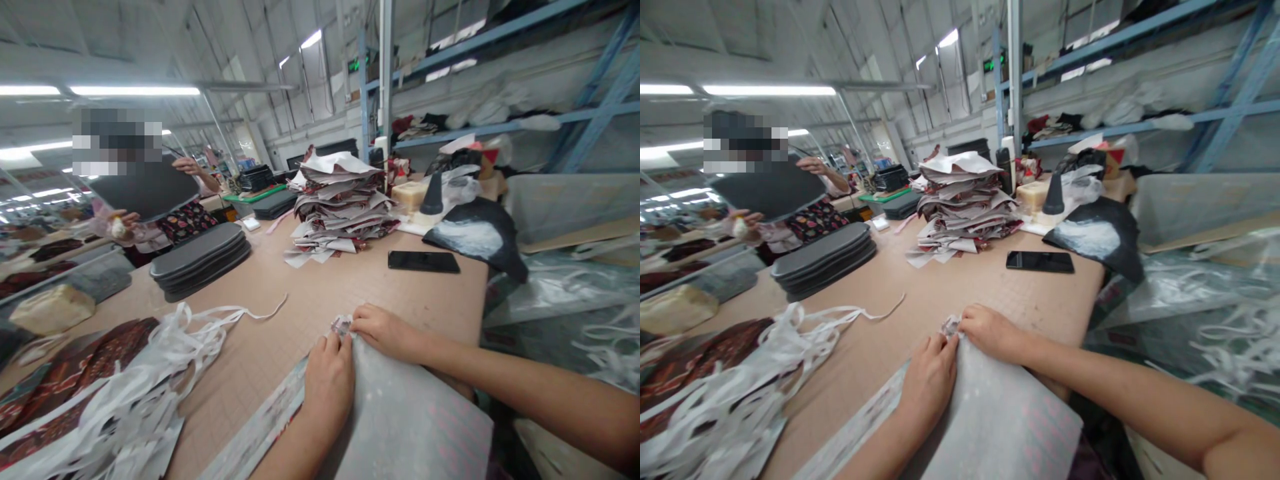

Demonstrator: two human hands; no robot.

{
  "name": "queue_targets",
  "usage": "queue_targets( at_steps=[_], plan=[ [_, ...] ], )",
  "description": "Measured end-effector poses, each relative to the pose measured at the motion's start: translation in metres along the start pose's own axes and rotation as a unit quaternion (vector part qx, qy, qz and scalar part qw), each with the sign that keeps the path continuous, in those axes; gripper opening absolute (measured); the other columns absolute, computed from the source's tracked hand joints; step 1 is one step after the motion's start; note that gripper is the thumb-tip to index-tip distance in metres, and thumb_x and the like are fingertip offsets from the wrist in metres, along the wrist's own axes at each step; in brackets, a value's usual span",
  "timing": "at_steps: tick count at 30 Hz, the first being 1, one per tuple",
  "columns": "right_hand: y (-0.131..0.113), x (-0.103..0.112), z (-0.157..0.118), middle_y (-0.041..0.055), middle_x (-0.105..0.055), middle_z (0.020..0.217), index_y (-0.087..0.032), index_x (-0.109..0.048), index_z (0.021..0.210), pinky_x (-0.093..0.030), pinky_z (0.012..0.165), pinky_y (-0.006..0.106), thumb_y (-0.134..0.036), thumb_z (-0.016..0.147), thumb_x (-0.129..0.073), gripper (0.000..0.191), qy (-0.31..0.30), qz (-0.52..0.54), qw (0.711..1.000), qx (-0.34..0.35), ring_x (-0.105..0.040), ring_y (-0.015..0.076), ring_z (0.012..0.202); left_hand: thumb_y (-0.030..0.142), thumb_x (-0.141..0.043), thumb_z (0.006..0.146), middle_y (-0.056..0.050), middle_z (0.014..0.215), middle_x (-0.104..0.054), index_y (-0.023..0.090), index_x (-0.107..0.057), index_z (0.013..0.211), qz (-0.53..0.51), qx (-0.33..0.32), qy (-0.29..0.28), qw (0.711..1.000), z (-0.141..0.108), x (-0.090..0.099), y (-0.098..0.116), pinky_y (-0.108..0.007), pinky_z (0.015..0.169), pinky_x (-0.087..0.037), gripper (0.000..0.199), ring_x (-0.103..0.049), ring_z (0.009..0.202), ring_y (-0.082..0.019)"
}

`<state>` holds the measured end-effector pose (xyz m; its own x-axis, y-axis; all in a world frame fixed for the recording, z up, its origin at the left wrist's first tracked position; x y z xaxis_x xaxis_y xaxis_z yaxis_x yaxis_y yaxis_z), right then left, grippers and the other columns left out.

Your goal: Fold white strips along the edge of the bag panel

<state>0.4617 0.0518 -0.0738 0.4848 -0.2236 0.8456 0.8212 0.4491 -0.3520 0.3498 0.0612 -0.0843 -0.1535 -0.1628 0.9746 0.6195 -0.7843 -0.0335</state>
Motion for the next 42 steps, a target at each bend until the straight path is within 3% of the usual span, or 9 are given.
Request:
queue_targets(
  at_steps=[6, 14, 23, 27, 30, 35, 38, 40, 42],
  plan=[
    [0.003, 0.002, 0.007, 0.0061, -0.058, 0.083, -0.015, -0.064, 0.084, -0.041, 0.077, 0.029, -0.008, 0.082, -0.048, 0.017, 0.0, 0.012, 1.0, -0.027, -0.051, 0.0164, 0.082, 0.011, -0.044, 0.085, -0.007, 0.099, -0.057, 0.017, -0.051, 0.121, -0.022, 0.009, -0.006, 1.0, 0.0, -0.001, -0.001, -0.037, 0.079, -0.044, 0.037, -0.05, 0.089, -0.023],
    [0.015, -0.005, 0.023, 0.0035, -0.058, 0.077, -0.014, -0.061, 0.073, -0.038, 0.068, 0.024, -0.015, 0.076, -0.055, 0.007, -0.073, 0.023, 0.987, -0.143, -0.05, 0.0144, 0.074, 0.012, -0.043, 0.086, -0.009, 0.102, -0.056, 0.016, -0.048, 0.124, -0.018, 0.013, -0.024, 0.999, 0.002, 0.0, 0.001, -0.037, 0.079, -0.044, 0.039, -0.05, 0.09, -0.024],
    [0.031, -0.014, 0.039, 0.0003, -0.058, 0.067, -0.016, -0.058, 0.072, -0.03, 0.051, 0.021, -0.016, 0.068, -0.058, 0.004, -0.153, 0.041, 0.97, -0.185, -0.048, 0.0121, 0.059, 0.015, -0.043, 0.086, -0.008, 0.101, -0.057, 0.018, -0.055, 0.112, -0.029, 0.019, -0.034, 0.999, 0.005, 0.003, 0.002, -0.037, 0.078, -0.044, 0.03, -0.051, 0.09, -0.024],
    [0.033, -0.01, 0.04, 0.0017, -0.061, 0.073, -0.015, -0.058, 0.078, -0.033, 0.055, 0.02, -0.022, 0.078, -0.054, 0.008, -0.147, 0.058, 0.97, -0.183, -0.051, 0.0124, 0.065, 0.014, -0.043, 0.086, -0.008, 0.102, -0.056, 0.018, -0.054, 0.114, -0.035, 0.024, -0.03, 0.999, 0.005, 0.004, 0.002, -0.037, 0.079, -0.044, 0.03, -0.05, 0.091, -0.024],
    [0.031, -0.012, 0.034, 0.0013, -0.061, 0.076, -0.016, -0.058, 0.082, -0.034, 0.056, 0.021, -0.027, 0.077, -0.059, 0.012, -0.134, 0.068, 0.972, -0.179, -0.052, 0.0125, 0.066, 0.013, -0.042, 0.087, -0.007, 0.102, -0.056, 0.018, -0.054, 0.115, -0.042, 0.025, -0.036, 0.998, -0.001, 0.004, 0.001, -0.038, 0.08, -0.044, 0.031, -0.05, 0.091, -0.024],
    [0.031, -0.013, 0.031, 0.0009, -0.058, 0.073, -0.016, -0.056, 0.077, -0.034, 0.058, 0.022, -0.019, 0.08, -0.054, 0.004, -0.086, 0.065, 0.978, -0.18, -0.049, 0.0123, 0.065, 0.01, -0.043, 0.087, -0.007, 0.097, -0.056, 0.014, -0.053, 0.117, -0.044, 0.012, -0.063, 0.997, -0.02, 0.007, -0.004, -0.036, 0.081, -0.045, 0.032, -0.05, 0.088, -0.022],
    [0.024, -0.006, 0.029, 0.0032, -0.057, 0.077, -0.016, -0.055, 0.079, -0.038, 0.065, 0.025, -0.017, 0.084, -0.048, 0.009, -0.041, 0.062, 0.982, -0.174, -0.05, 0.014, 0.071, 0.007, -0.045, 0.086, -0.006, 0.098, -0.056, 0.015, -0.053, 0.115, -0.04, 0.013, -0.059, 0.997, -0.035, 0.01, -0.008, -0.035, 0.081, -0.045, 0.031, -0.05, 0.088, -0.02],
    [0.007, 0.0, 0.026, 0.0065, -0.058, 0.086, -0.015, -0.057, 0.082, -0.039, 0.076, 0.029, -0.017, 0.086, -0.046, 0.012, -0.009, 0.049, 0.992, -0.112, -0.051, 0.0165, 0.082, 0.007, -0.045, 0.085, -0.006, 0.099, -0.056, 0.015, -0.054, 0.112, -0.036, 0.015, -0.05, 0.998, -0.044, 0.012, -0.01, -0.035, 0.079, -0.046, 0.029, -0.05, 0.087, -0.02],
    [-0.019, 0.0, 0.019, 0.0082, -0.059, 0.093, -0.016, -0.06, 0.088, -0.038, 0.083, 0.033, -0.016, 0.088, -0.043, 0.017, -0.016, 0.03, 0.999, -0.003, -0.05, 0.018, 0.091, 0.007, -0.046, 0.085, -0.006, 0.1, -0.056, 0.015, -0.054, 0.111, -0.025, 0.012, -0.04, 0.999, -0.052, 0.014, -0.01, -0.036, 0.078, -0.046, 0.029, -0.05, 0.088, -0.021]
  ],
)
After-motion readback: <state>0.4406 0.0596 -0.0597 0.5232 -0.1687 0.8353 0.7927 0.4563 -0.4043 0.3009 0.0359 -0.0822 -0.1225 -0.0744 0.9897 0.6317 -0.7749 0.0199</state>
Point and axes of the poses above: each hand's wrist, its own z-axis towards the middle knuckle, its own x-axis out of the back of the hand, y = z × x, the point moved 6 cm from there along z, towards the middle knuckle
